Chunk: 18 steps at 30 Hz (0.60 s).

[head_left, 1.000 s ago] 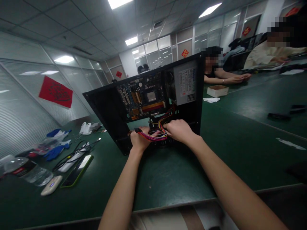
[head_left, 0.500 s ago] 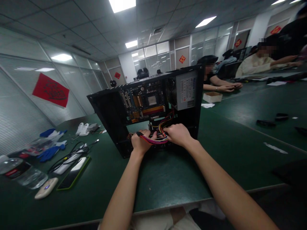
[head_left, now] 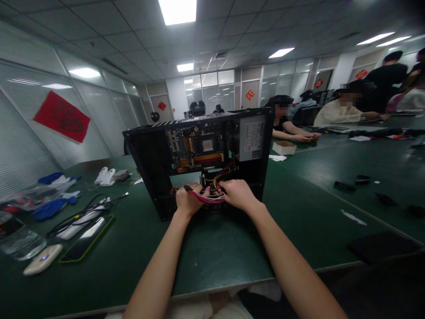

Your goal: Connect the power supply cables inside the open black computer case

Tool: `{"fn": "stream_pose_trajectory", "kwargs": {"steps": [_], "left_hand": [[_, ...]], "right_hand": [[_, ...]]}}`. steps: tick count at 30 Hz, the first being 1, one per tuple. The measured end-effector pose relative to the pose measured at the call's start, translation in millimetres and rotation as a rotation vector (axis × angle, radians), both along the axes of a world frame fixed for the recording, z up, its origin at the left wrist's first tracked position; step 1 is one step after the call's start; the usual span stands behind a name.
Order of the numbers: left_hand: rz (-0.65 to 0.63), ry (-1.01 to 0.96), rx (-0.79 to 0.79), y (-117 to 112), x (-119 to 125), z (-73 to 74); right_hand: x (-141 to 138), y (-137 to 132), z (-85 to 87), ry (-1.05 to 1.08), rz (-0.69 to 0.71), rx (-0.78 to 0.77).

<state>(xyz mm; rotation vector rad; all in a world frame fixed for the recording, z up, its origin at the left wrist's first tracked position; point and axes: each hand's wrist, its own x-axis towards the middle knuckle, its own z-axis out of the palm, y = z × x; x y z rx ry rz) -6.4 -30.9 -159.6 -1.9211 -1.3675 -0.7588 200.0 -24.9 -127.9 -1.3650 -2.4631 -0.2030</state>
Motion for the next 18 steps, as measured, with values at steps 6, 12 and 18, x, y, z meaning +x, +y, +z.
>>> {"fn": "stream_pose_trajectory", "kwargs": {"steps": [6, 12, 18], "left_hand": [[-0.035, 0.002, 0.037, -1, 1, -1.0], [-0.040, -0.130, 0.024, -4, 7, 4.8], [-0.020, -0.264, 0.033, -4, 8, 6.6]], "right_hand": [[13, -5, 6.1, 0.173, 0.244, 0.058], [-4, -25, 5.7, 0.506, 0.405, 0.224], [-41, -37, -14.9, 0.425, 0.449, 0.181]]}}
